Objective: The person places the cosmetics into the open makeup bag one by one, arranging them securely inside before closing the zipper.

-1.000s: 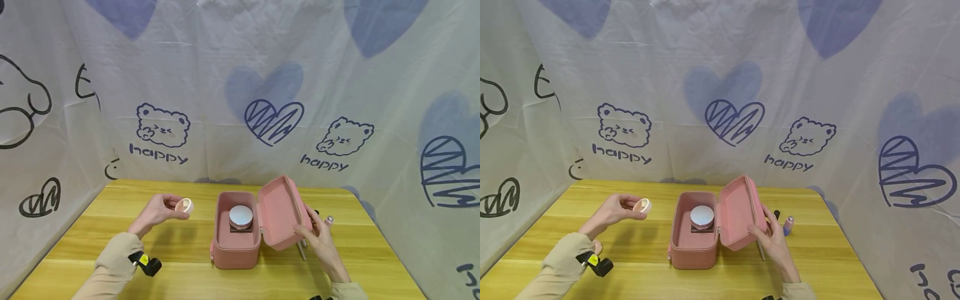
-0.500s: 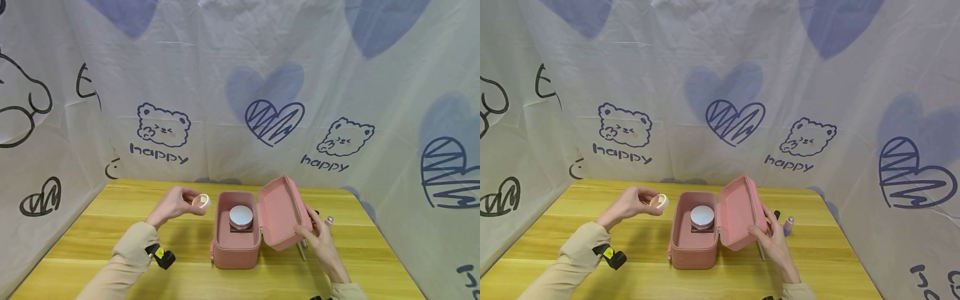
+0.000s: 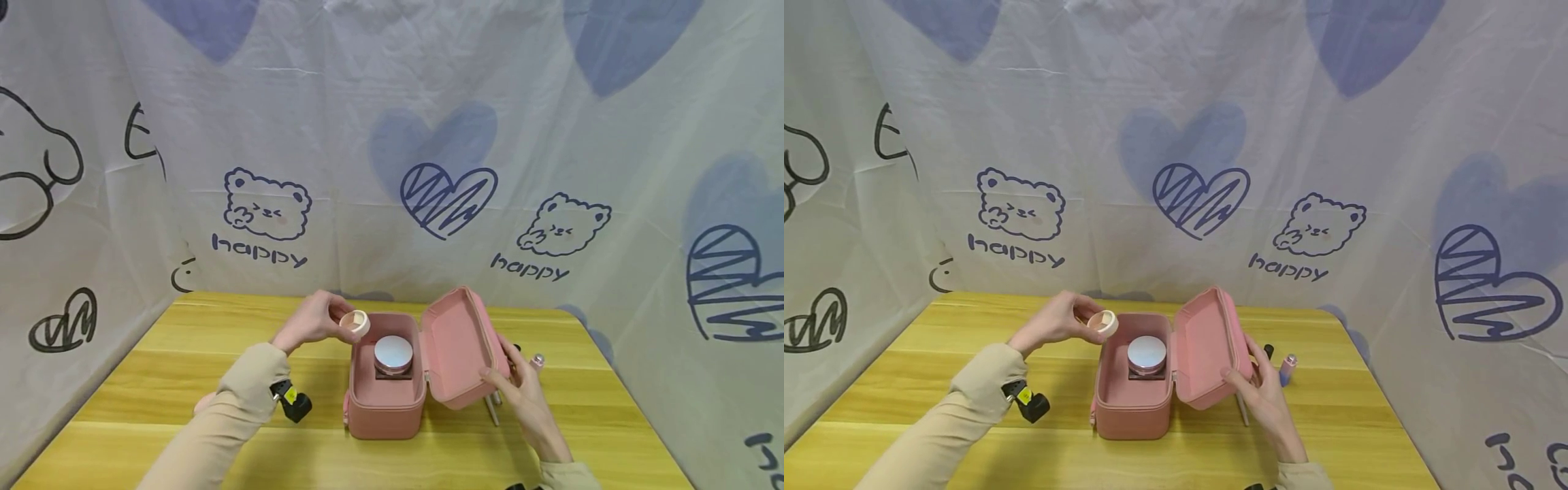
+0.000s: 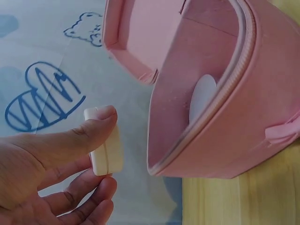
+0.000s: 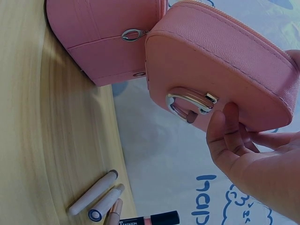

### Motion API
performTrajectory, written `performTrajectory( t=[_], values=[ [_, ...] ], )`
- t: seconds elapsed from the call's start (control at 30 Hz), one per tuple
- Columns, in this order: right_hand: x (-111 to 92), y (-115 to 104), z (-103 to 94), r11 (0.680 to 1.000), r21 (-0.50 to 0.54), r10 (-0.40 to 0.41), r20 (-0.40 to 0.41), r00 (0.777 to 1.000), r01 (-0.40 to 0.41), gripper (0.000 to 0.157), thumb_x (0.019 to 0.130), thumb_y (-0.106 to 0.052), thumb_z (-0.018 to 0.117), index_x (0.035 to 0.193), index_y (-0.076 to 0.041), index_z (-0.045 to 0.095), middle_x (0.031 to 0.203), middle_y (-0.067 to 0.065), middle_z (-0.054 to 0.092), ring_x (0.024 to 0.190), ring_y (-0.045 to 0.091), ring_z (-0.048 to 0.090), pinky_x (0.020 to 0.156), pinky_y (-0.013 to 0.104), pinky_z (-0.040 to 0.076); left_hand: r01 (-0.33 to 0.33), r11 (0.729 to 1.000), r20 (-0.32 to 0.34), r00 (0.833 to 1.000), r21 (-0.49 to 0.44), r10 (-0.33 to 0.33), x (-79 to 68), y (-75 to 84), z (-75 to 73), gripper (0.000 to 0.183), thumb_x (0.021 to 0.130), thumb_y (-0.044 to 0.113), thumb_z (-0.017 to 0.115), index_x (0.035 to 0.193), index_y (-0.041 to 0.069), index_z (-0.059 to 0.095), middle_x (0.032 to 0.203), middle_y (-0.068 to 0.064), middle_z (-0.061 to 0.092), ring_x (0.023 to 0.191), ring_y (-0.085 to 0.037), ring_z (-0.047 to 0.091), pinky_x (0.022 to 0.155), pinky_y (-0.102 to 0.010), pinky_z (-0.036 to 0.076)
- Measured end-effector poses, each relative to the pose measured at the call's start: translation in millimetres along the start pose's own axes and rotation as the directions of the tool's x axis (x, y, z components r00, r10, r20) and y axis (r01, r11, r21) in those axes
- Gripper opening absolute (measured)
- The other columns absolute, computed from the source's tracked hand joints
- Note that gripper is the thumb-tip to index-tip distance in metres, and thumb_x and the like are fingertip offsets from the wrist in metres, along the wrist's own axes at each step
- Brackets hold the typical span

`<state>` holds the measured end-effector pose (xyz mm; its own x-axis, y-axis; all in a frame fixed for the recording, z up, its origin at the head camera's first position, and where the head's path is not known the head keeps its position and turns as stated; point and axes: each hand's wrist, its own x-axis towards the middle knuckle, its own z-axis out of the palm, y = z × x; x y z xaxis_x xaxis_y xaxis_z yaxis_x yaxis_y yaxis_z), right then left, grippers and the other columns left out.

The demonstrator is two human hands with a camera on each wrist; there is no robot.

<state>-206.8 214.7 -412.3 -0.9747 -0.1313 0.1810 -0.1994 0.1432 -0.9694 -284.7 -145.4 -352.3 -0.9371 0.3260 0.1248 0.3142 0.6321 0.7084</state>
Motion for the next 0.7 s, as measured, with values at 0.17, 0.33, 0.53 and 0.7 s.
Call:
performTrajectory(
  t=[0.17,0.33,0.53,0.7],
  values=[
    [-0.2,-0.9,0.9,1.0,0.01,0.017,-0.001,1.0,-0.017,0.073,0.098,-0.012,0.06,0.16,-0.007,0.022,0.155,0.023,0.036,0.119,-0.004,0.053,0.096,0.014,0.049,-0.027,0.999,0.039,0.999,0.044,0.025,5.6,9.6,6.2,0.054,0.07,0.012,0.09,0.115,-0.008,0.07,0.097,-0.017,0.077,0.085,-0.021,0.07,0.077,-0.033,0.057],
    [-0.4,-0.8,1.1,1.0,0.008,0.013,-0.003,1.0,-0.013,0.072,0.098,-0.011,0.059,0.16,-0.006,0.022,0.155,0.023,0.036,0.119,-0.003,0.053,0.096,0.014,0.049,-0.004,0.997,0.076,0.997,0.079,-0.002,11.4,19.0,11.6,0.055,0.069,0.011,0.091,0.117,-0.007,0.07,0.097,-0.017,0.076,0.087,-0.022,0.069,0.078,-0.033,0.057],
    [-0.2,-0.3,0.6,1.0,0.01,0.0,0.001,1.0,0.0,0.071,0.099,-0.011,0.059,0.16,-0.007,0.023,0.156,0.023,0.035,0.121,-0.004,0.052,0.096,0.014,0.049,0.027,0.983,0.119,0.992,0.18,-0.049,18.5,33.6,19.8,0.054,0.068,0.011,0.091,0.116,-0.003,0.071,0.104,-0.017,0.075,0.093,-0.026,0.068,0.08,-0.036,0.058],
    [-0.1,-0.5,0.2,1.0,0.013,-0.007,0.003,1.0,0.007,0.071,0.099,-0.011,0.059,0.16,-0.006,0.023,0.155,0.023,0.036,0.121,-0.003,0.053,0.096,0.014,0.049,0.059,0.962,0.147,0.984,0.266,-0.101,24.3,45.4,28.7,0.056,0.067,0.015,0.094,0.116,0.001,0.071,0.113,-0.015,0.071,0.102,-0.027,0.065,0.088,-0.04,0.056]
  ],
)
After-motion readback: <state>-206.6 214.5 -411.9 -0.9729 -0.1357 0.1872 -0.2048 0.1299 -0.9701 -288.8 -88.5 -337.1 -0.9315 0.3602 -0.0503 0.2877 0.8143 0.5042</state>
